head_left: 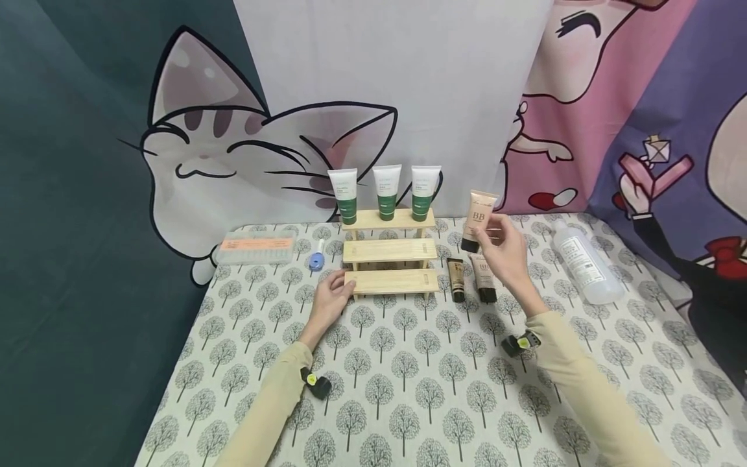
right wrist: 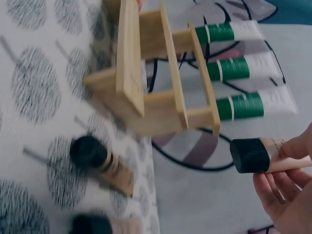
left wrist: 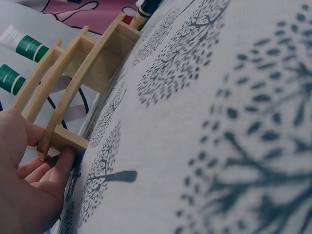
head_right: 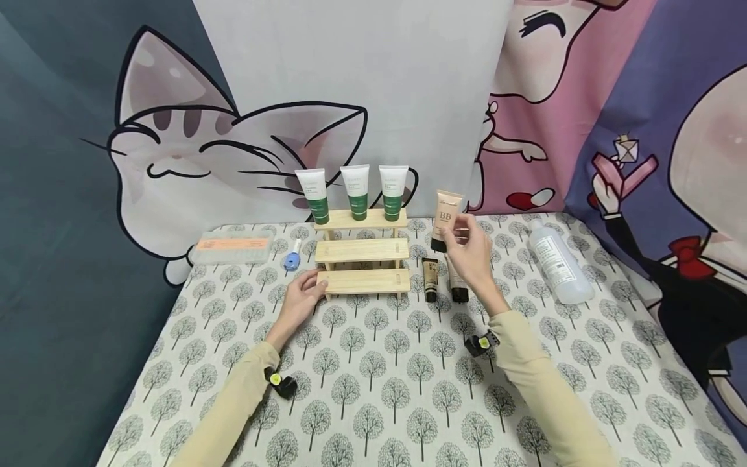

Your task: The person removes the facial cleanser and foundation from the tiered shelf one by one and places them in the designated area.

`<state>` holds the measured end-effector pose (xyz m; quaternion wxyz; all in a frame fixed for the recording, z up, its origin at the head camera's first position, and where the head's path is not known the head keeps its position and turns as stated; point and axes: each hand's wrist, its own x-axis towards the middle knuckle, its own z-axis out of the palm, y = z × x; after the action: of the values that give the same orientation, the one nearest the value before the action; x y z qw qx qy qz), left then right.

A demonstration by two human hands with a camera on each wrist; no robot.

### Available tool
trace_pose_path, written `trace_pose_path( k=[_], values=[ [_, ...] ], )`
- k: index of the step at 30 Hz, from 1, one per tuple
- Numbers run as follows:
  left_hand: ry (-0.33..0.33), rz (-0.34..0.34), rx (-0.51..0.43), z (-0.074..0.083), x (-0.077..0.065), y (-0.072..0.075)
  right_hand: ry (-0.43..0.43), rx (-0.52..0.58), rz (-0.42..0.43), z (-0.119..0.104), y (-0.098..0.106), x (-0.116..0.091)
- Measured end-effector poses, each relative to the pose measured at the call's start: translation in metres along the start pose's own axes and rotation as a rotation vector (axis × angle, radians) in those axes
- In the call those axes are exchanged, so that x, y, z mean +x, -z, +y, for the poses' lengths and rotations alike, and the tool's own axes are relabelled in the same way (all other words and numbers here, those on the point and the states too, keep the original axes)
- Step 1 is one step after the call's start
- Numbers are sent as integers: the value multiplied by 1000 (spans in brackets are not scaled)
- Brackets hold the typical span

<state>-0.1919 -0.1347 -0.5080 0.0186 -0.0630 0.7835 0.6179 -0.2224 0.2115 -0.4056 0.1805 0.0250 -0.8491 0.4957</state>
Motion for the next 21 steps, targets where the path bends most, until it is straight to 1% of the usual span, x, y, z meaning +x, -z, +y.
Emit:
trace_pose_path(
  k=[6, 11, 15, 21],
  values=[
    [-12, -6, -2, -3, 0, 1, -49, -70, 25, 19, 18, -3],
    [-17, -7, -2, -3, 0, 1, -109, -108, -1, 36, 30, -7],
    [-14, -6, 5, -4, 1, 1, -123, -143, -3, 48, 38, -11],
    [-10, -3, 2, -4, 2, 1, -143, -158, -18, 62, 47, -18]
  ],
)
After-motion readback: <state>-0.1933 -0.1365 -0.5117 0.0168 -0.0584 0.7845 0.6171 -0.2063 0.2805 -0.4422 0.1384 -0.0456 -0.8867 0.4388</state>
